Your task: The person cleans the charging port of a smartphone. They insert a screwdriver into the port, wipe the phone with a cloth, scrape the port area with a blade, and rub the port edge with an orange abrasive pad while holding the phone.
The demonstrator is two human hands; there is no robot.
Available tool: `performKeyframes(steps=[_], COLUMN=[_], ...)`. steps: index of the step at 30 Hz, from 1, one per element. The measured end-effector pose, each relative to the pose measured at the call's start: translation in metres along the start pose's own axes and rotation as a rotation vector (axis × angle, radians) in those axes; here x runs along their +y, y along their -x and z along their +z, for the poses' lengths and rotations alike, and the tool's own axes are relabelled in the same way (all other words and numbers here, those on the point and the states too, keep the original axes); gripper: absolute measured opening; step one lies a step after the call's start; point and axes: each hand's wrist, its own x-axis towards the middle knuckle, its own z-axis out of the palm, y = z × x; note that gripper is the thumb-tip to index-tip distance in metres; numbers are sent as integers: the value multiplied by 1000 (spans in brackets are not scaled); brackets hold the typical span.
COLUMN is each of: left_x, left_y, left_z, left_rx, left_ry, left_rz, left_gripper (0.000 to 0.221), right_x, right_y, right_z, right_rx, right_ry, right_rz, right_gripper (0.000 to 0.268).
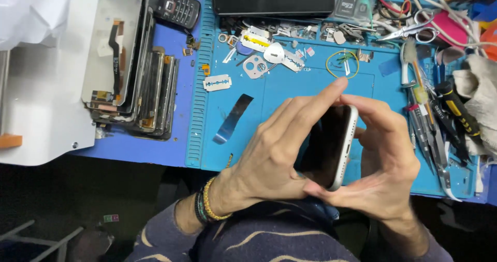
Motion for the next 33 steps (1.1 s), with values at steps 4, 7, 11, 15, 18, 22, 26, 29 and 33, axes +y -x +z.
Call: performKeyframes(steps=[4, 7, 11, 15, 18, 22, 26, 29, 33], left_x=[-6, -14, -13, -8, -6, -5, -6, -6, -7], left_y=[3, 12, 15, 13, 10, 9, 10, 11, 9], left_z=[-6, -2, -3, 2, 2, 4, 6, 5, 3], left_rx=[-56, -48, -73, -60, -67, -77, -77, -84, -59], left_ry=[82, 75, 53, -4, -27, -22, -17, -36, 24], left_rz=[15, 4, 32, 24, 23, 25, 30, 30, 33], left_gripper=[101, 93, 92, 83, 82, 83, 82, 82, 86], right_x=[-4, -2, -4, -6, -6, -6, -7, -9, -11], right_y=[-2, -2, -4, -6, -4, 0, 3, 1, -2], right_z=[3, 5, 4, 0, -4, -6, -9, -9, -6], right_rx=[-16, -34, -29, -45, -41, -19, -15, -12, -17], right_ry=[-30, 1, 40, 10, 38, 183, 148, 175, 283], right_rz=[-12, -47, -62, -69, -71, -103, -71, -65, -97], right_gripper=[102, 102, 104, 99, 98, 95, 93, 93, 95])
